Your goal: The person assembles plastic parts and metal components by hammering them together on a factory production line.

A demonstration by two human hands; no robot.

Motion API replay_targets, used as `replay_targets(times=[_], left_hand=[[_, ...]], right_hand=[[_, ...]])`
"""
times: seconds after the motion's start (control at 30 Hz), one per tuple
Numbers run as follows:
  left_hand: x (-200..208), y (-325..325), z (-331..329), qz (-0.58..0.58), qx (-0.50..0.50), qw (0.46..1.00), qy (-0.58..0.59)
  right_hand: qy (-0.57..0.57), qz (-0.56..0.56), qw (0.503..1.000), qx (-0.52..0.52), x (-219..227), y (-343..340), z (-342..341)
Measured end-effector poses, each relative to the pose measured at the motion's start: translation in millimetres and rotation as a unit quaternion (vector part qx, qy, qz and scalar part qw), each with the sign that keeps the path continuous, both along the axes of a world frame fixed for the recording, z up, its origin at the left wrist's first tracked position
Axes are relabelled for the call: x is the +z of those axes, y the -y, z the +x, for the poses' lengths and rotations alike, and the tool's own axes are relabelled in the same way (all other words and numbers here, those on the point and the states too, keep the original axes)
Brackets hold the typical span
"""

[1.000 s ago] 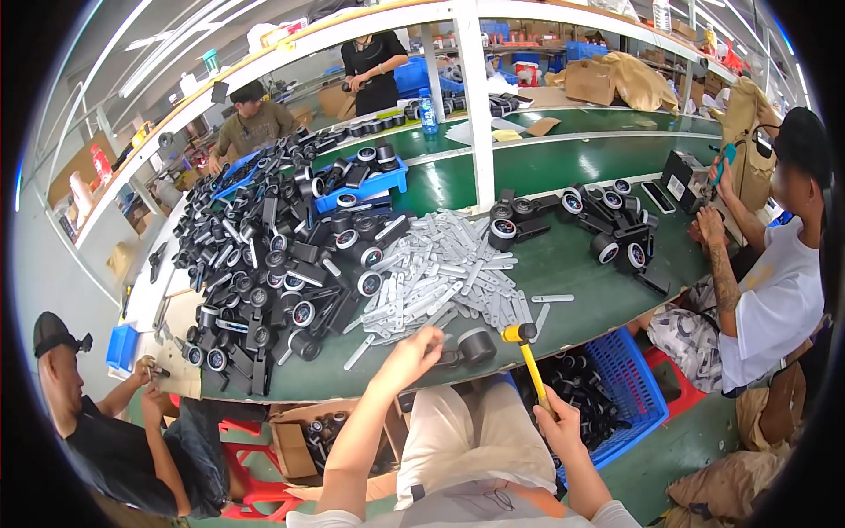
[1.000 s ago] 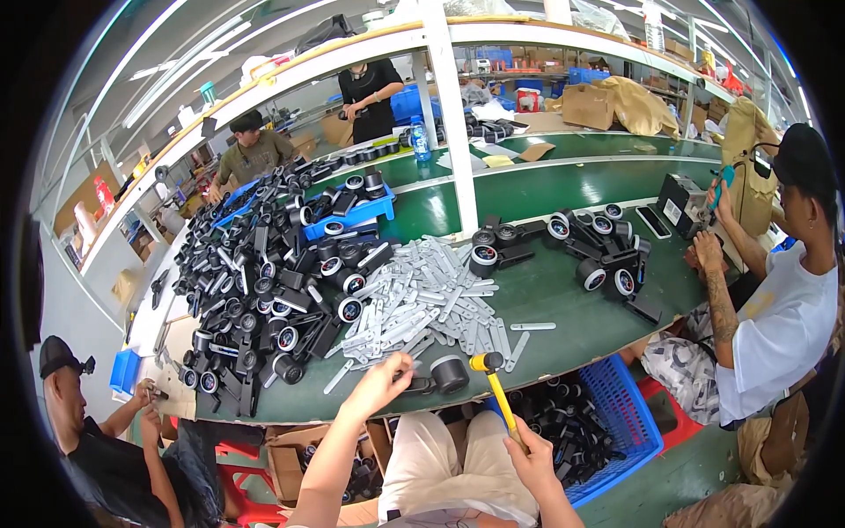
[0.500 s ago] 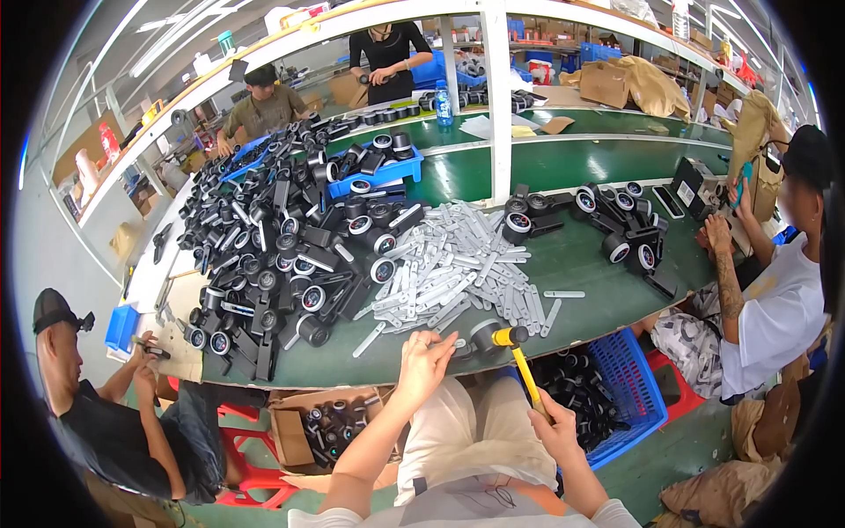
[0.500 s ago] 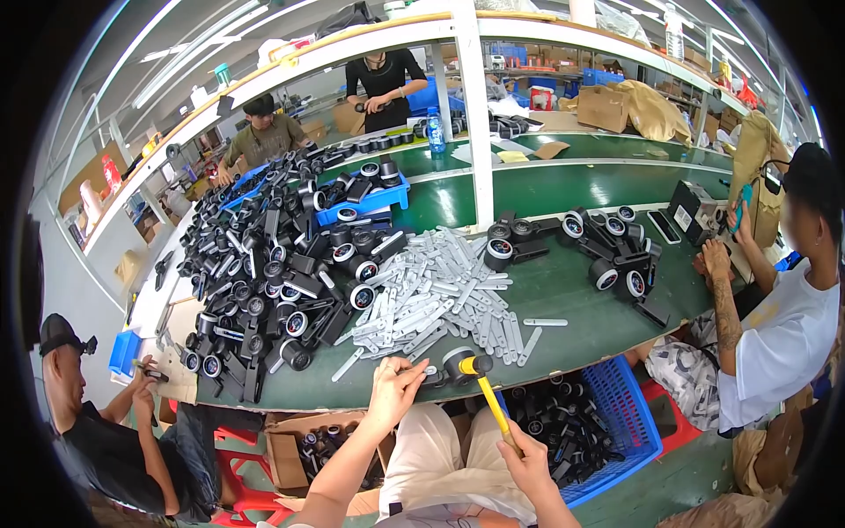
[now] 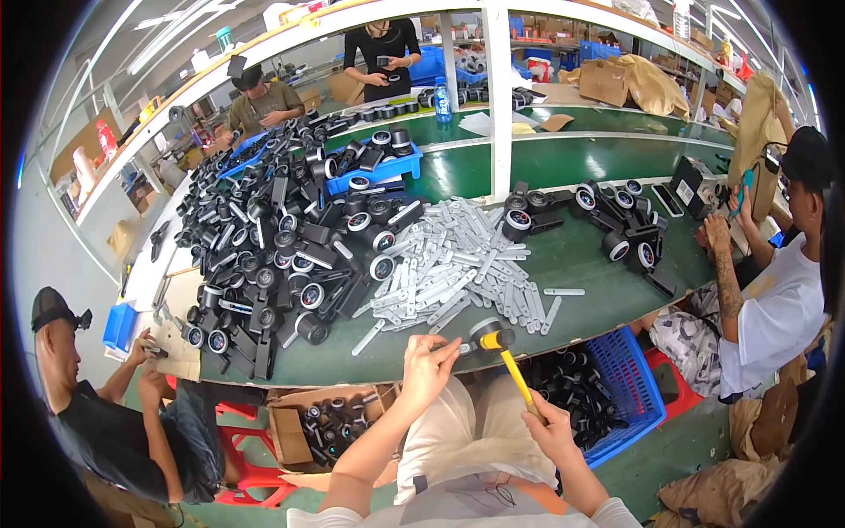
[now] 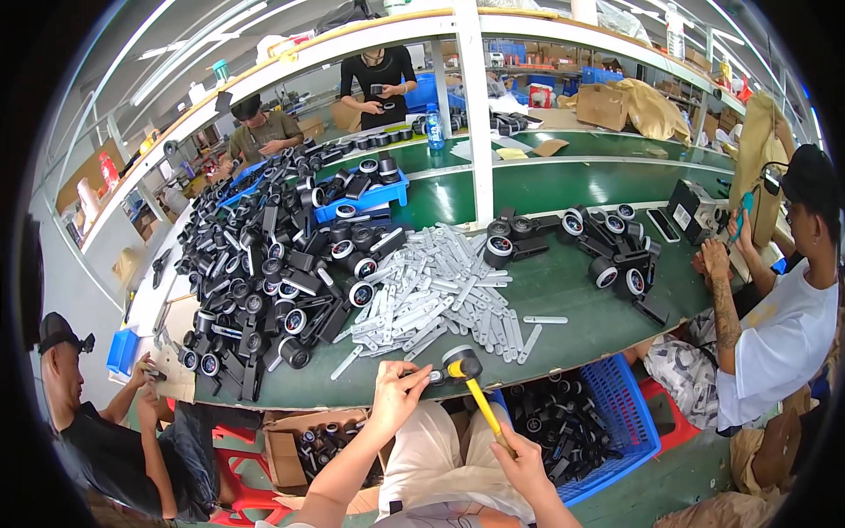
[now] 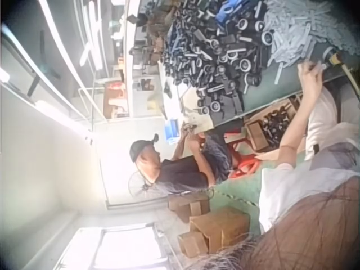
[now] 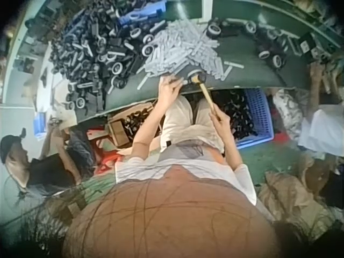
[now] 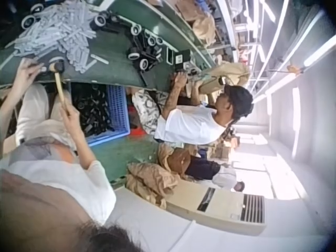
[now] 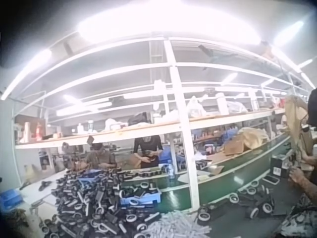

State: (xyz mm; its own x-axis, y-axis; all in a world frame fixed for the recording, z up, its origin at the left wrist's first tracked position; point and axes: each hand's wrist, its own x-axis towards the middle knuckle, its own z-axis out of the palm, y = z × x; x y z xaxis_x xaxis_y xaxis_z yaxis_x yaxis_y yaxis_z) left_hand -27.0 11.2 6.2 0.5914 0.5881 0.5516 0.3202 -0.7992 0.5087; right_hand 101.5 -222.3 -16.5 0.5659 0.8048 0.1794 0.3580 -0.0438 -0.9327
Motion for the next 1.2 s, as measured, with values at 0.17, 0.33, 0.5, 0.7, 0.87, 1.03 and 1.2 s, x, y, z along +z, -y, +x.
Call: replay_targets(times=[0.17, 0.33, 0.5, 0.7, 0.87, 1.03, 1.2], left_hand=[[5.4, 2.1, -1.4, -0.004, 0.022, 1.000, -0.021], [-6.3, -12.7, 0.0, -0.084, -0.002, 0.996, 0.020], [-7.4, -16.7, 1.6, -0.219, -0.017, 0.974, 0.056], [-4.1, -18.6, 1.2, -0.214, -0.010, 0.976, 0.038], [-4.2, -17.1, 0.1, -0.217, -0.027, 0.975, 0.046], [5.2, -3.3, -9.3, -0.053, 0.025, 0.998, 0.015], [-7.9, -20.7, -28.7, -0.118, -0.020, 0.993, -0.004]], right_hand=[[0.089, 0.000, 0.996, 0.024, 12.3, -14.1, -6.3], [0.160, -0.024, 0.986, 0.036, 15.0, -24.7, -0.7], [0.162, -0.031, 0.986, 0.006, 40.7, -25.6, 0.1], [0.221, -0.052, 0.973, 0.048, 40.6, -28.4, 6.8], [0.231, -0.064, 0.970, 0.049, 34.5, -30.3, 7.5], [0.191, -0.050, 0.980, 0.040, 55.8, -28.8, 1.3], [0.218, -0.015, 0.971, 0.096, 45.7, -26.8, -3.9]])
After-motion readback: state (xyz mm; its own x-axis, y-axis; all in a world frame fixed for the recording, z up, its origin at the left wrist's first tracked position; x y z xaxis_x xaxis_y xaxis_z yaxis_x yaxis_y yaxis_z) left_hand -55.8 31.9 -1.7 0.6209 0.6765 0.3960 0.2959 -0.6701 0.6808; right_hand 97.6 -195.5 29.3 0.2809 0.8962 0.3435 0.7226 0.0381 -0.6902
